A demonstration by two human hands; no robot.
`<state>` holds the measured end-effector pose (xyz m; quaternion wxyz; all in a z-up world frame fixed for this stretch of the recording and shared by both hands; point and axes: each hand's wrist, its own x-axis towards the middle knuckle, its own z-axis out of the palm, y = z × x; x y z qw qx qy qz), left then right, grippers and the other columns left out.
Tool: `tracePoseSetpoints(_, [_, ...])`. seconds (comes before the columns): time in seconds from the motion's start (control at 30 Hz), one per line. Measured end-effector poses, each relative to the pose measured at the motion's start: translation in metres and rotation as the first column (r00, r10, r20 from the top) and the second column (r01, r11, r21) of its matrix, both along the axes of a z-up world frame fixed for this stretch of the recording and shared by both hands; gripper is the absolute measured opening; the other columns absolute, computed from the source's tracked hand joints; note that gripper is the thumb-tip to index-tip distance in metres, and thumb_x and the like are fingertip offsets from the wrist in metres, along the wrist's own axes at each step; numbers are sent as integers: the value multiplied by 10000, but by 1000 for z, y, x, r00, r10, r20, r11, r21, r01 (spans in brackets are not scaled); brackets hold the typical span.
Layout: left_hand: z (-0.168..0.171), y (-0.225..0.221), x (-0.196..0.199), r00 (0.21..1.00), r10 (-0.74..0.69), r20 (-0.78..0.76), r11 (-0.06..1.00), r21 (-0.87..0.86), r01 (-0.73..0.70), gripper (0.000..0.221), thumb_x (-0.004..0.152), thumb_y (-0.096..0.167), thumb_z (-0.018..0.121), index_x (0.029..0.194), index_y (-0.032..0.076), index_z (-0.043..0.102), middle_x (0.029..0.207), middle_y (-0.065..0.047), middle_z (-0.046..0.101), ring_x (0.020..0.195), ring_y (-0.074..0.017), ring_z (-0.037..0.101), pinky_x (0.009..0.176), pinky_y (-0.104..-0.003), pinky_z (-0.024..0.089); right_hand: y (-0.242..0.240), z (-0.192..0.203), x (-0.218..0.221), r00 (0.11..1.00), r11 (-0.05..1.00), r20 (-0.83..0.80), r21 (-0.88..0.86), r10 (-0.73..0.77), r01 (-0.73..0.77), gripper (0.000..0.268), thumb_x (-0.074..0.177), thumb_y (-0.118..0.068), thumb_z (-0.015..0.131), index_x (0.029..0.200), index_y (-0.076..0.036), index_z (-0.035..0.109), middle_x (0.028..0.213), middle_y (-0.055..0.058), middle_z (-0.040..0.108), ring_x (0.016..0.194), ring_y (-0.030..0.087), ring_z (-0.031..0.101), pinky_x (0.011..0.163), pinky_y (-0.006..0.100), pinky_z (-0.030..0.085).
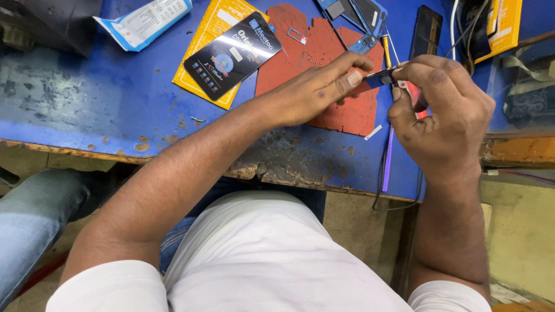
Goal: The person cleans the internal components of a mobile phone and peels a protective plastic film from a replacement screen component.
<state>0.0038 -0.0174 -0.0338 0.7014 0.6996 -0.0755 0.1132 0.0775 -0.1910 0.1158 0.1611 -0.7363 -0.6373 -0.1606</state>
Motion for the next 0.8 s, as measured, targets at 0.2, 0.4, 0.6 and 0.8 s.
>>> tracePoseSetpoints(0.2, [16,-4,-6,1000,9,12,994,107,-10,548,1100,555,284,1386,137,494,1016,-94,635,945,-224,652,853,-409,522,-12,-11,7,999,997,22,76,29,-30,240,947,110,684,1153,-12,681,1168,102,713,869,195,700,728,263,566])
tracePoseSetpoints(0.4, [31,-3,-14,998,28,-65,975,222,-12,475,1102,502,275,1142,116,549,812,-52,532,764,-210,555,731,-405,462,-15,-19,6,969,992,248,124,2,-33,213,952,75,749,1135,-32,728,1115,91,732,846,227,688,729,329,539])
tracePoseSetpoints(0.6, [30,-5,-12,995,5,-95,983,181,12,465,1102,492,283,1049,97,523,823,-60,552,780,-222,561,756,-396,484,-16,-22,11,937,993,349,110,-12,-28,221,958,72,756,1129,-66,736,1119,64,726,819,204,658,712,320,508])
tracePoseSetpoints(0.8, [31,-5,-11,993,10,-117,975,220,16,465,1099,486,284,1076,93,532,832,-75,561,795,-241,574,770,-403,482,-15,-23,14,929,995,367,76,39,-72,224,929,45,773,1106,-87,732,1044,46,701,760,176,616,651,317,450])
